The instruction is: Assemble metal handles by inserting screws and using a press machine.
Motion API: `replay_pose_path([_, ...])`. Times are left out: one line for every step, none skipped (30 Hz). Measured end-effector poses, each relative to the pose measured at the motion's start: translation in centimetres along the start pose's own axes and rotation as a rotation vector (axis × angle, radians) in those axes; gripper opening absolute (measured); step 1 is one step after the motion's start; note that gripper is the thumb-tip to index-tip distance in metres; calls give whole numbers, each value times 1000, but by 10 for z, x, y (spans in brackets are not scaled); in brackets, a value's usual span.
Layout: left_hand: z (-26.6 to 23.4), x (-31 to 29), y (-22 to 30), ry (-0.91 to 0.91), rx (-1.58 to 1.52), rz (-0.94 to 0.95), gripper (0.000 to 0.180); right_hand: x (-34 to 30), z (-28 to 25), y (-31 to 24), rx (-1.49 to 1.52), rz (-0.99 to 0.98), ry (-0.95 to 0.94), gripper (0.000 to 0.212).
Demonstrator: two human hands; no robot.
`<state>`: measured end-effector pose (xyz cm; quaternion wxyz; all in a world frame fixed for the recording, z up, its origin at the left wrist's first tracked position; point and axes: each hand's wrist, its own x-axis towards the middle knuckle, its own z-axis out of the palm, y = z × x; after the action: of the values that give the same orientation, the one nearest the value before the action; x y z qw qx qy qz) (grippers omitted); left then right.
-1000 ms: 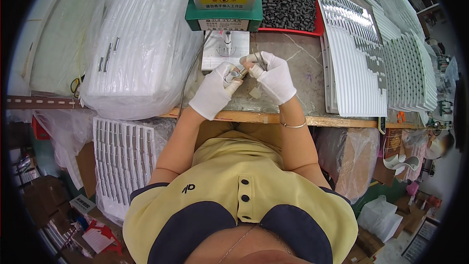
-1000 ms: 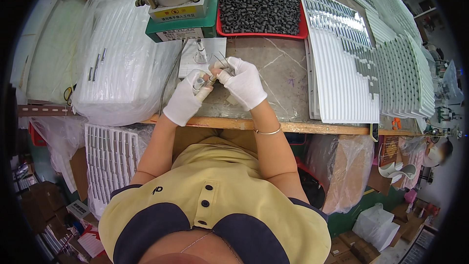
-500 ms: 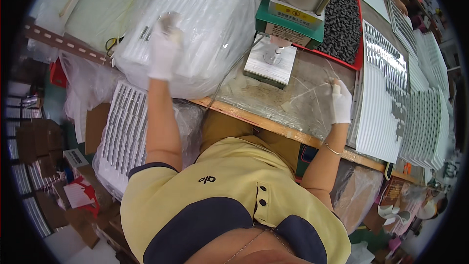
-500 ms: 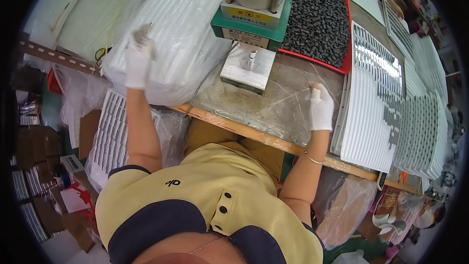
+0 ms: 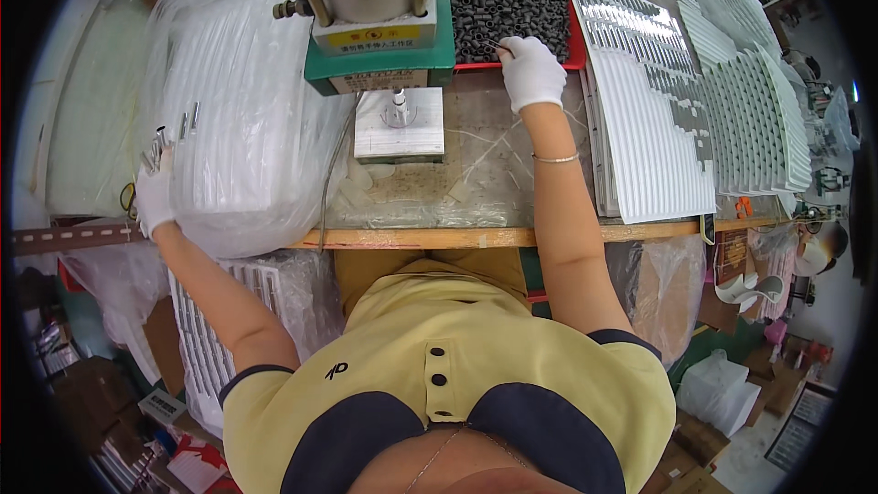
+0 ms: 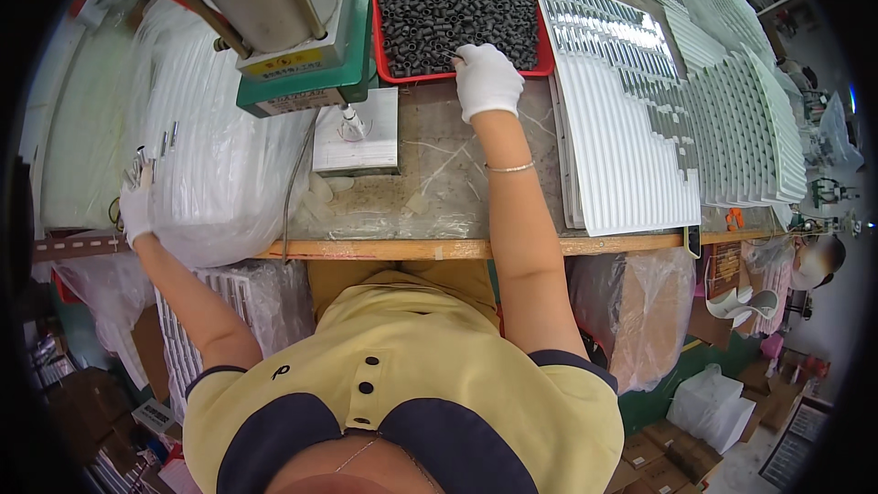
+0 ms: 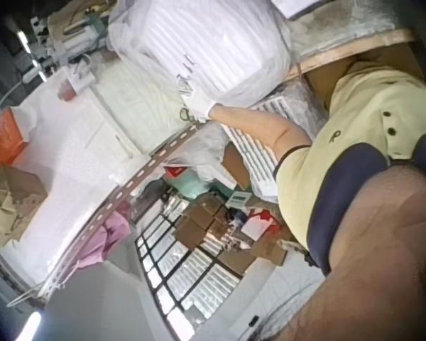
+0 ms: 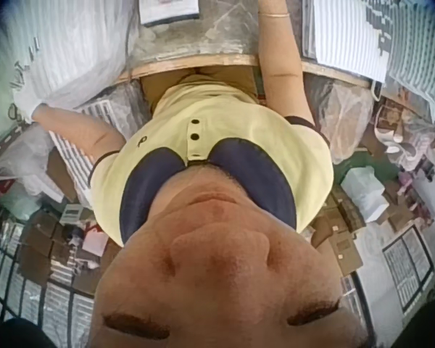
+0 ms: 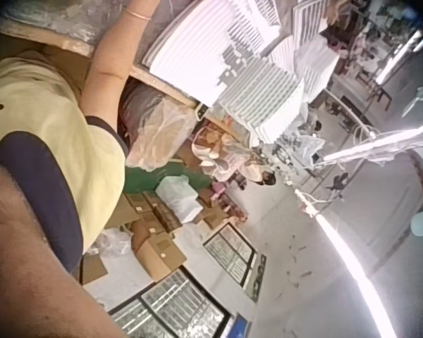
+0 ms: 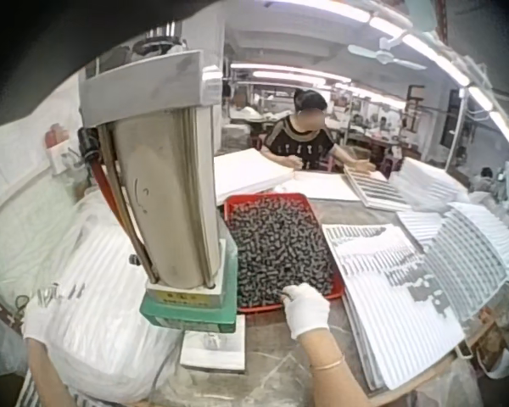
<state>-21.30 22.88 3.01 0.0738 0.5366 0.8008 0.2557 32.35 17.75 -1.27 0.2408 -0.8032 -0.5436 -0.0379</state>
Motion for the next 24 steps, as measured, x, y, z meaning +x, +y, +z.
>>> replay_pose_path([-6, -16, 12, -2, 0, 3, 43, 7, 1, -2, -62, -1, -61, 18])
replay_pose_path([-8, -35, 27, -68, -199, 49, 39, 12, 2, -3, -128, 1, -121, 19])
replay_pose_path([-10, -55, 40, -128, -393, 90, 35, 17, 6, -4, -125, 2, -124, 19])
replay_pose_path([-4, -75, 49, -186, -511, 161, 31, 22, 9, -6, -181, -15, -149, 18])
replay_pose_path([6, -94, 60, -250, -633, 234, 28, 26, 11, -6, -242, -30, -174, 18])
replay_pose_path([16, -114, 81, -441, -683, 231, 29, 28, 12, -1, -257, -15, -170, 18])
replay_pose_path([19, -137, 104, -621, -718, 220, 29, 30, 15, 2, -277, -12, -177, 18])
replay_pose_path([32, -159, 126, -681, -739, 210, 29, 30, 16, 3, -296, -12, -186, 18])
replay_pose_path([48, -178, 144, -741, -761, 200, 30, 26, 13, 2, -296, -12, -189, 18])
replay_pose_path([61, -193, 157, -765, -761, 242, 29, 21, 8, 1, -237, -17, -121, 18])
replay_pose_path([71, -203, 166, -788, -761, 284, 29, 16, 1, 0, -177, -22, -52, 19])
replay_pose_path([82, -209, 174, -859, -776, 194, 29, 8, -5, 1, -59, -13, -32, 16])
replay_pose_path([92, -213, 177, -931, -792, 99, 28, -4, -18, -3, -58, -18, -40, 16])
replay_pose_path([105, -217, 178, -929, -790, 91, 28, -18, -35, -7, 182, -69, -120, 14])
replay_pose_path([119, -222, 180, -800, -838, 180, 26, -32, -52, -9, 417, -110, -193, 12])
replay_pose_path([127, -224, 182, -667, -883, 267, 25, -45, -62, -11, 416, -104, -193, 12])
replay_pose_path([129, -225, 184, -673, -881, 269, 25, -57, -70, -14, 466, -200, -222, 11])
replay_pose_path([130, -227, 188, -663, -901, 307, 24, -67, -75, -14, 510, -292, -246, 11])
replay_pose_path([131, -230, 192, -653, -922, 345, 24, -74, -78, -14, 503, -281, -240, 11])
replay_pose_path([133, -233, 195, -667, -942, 347, 23, -79, -81, -14, 479, -325, -235, 11])
replay_pose_path([135, -237, 198, -685, -947, 361, 23, -83, -84, -13, 450, -364, -225, 11])
replay_pose_path([137, -239, 199, -633, -880, 443, 23, -85, -88, -11, 352, -387, -202, 10])
replay_pose_path([138, -241, 199, -578, -814, 525, 23, -87, -90, -10, 340, -371, -191, 10])
replay_pose_path([134, -242, 202, -506, -745, 655, 22, -88, -92, -9, 274, -429, -179, 10])
